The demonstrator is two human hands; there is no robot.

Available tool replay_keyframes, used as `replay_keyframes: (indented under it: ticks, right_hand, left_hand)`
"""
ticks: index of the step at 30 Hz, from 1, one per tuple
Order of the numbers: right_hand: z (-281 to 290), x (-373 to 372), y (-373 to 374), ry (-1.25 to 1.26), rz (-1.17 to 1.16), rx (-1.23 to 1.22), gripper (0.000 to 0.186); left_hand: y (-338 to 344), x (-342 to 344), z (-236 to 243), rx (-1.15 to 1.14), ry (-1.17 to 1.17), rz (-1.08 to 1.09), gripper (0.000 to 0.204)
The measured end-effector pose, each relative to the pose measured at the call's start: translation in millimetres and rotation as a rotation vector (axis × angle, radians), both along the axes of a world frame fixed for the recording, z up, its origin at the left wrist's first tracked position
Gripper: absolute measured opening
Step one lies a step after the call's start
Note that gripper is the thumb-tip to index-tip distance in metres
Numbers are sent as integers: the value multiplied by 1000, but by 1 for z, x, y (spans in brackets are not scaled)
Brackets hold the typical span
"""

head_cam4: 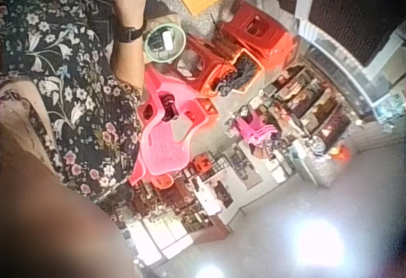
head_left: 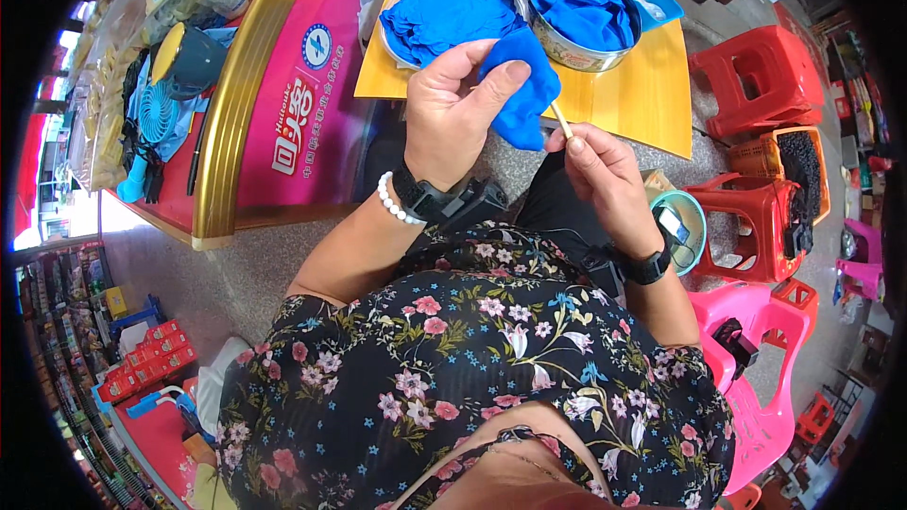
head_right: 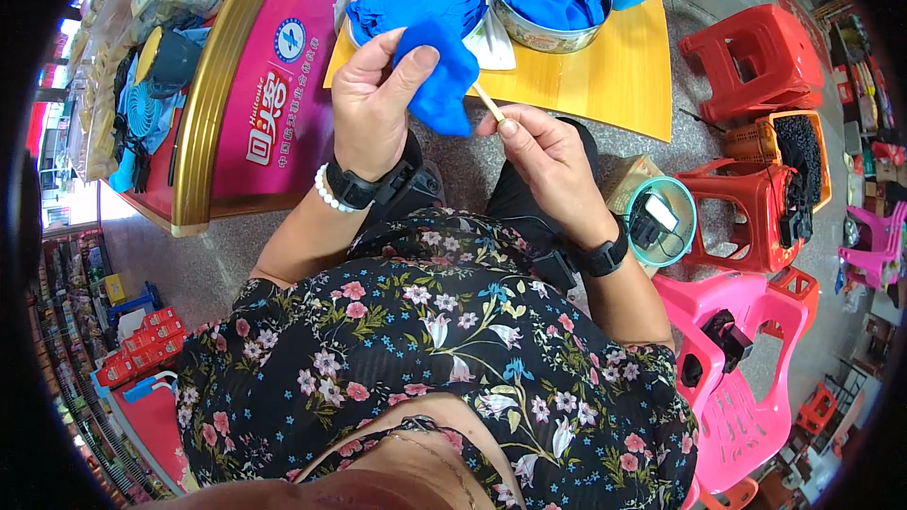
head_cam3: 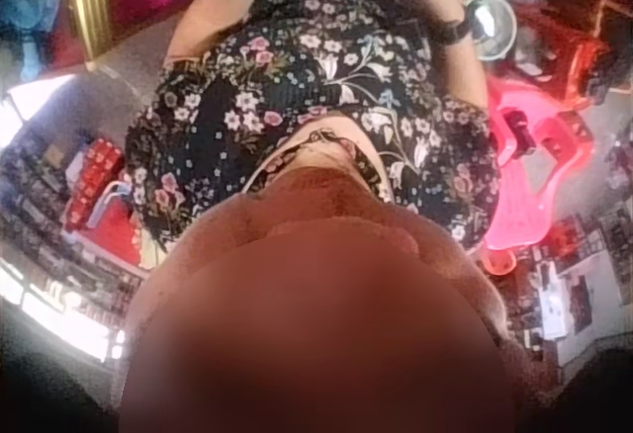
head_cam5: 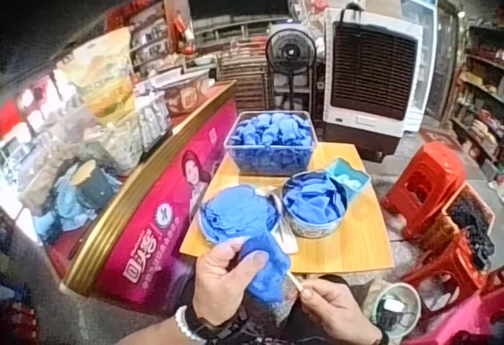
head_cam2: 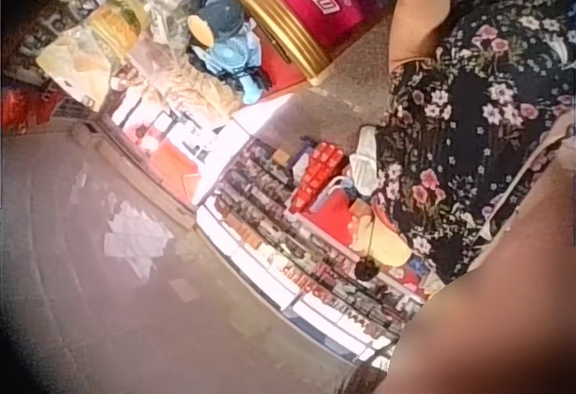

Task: The person is using a thin wooden stick to shape and manipulate small blue fabric pieces, possibly for crafting flowers or similar items.

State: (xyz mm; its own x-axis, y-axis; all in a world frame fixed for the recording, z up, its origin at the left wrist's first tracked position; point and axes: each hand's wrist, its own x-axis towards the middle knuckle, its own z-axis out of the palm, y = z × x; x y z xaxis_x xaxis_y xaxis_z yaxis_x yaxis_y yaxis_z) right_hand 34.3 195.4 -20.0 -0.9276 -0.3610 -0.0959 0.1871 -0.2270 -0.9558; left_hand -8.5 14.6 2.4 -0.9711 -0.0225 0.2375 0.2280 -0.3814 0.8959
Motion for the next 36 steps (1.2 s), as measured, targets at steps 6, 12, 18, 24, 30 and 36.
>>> replay_keyframes:
  ticks: [6,12,18,24,30,36]
  right_hand:
    - [-7,1,-1,213,48,256,22]
    - [-3,-2,3,349,12,396,21]
    - [-4,-6,9,495,60,505,21]
    - [-6,-1,1,307,12,360,22]
    - [-2,-2,-1,228,15,290,22]
    - [-2,-2,-8,186,23,254,24]
  left_hand:
    - [-9,-2,1,-181,20,-122,12]
    - [-11,-5,-2,-210,-18,-121,10]
    - [-15,-5,10,-352,3,-162,9]
    - [-10,-2,0,-377,9,-71,19]
    - [-19,7,5,-238,-31,-112,28]
    - [-18,5,1,-392,-24,-41,24]
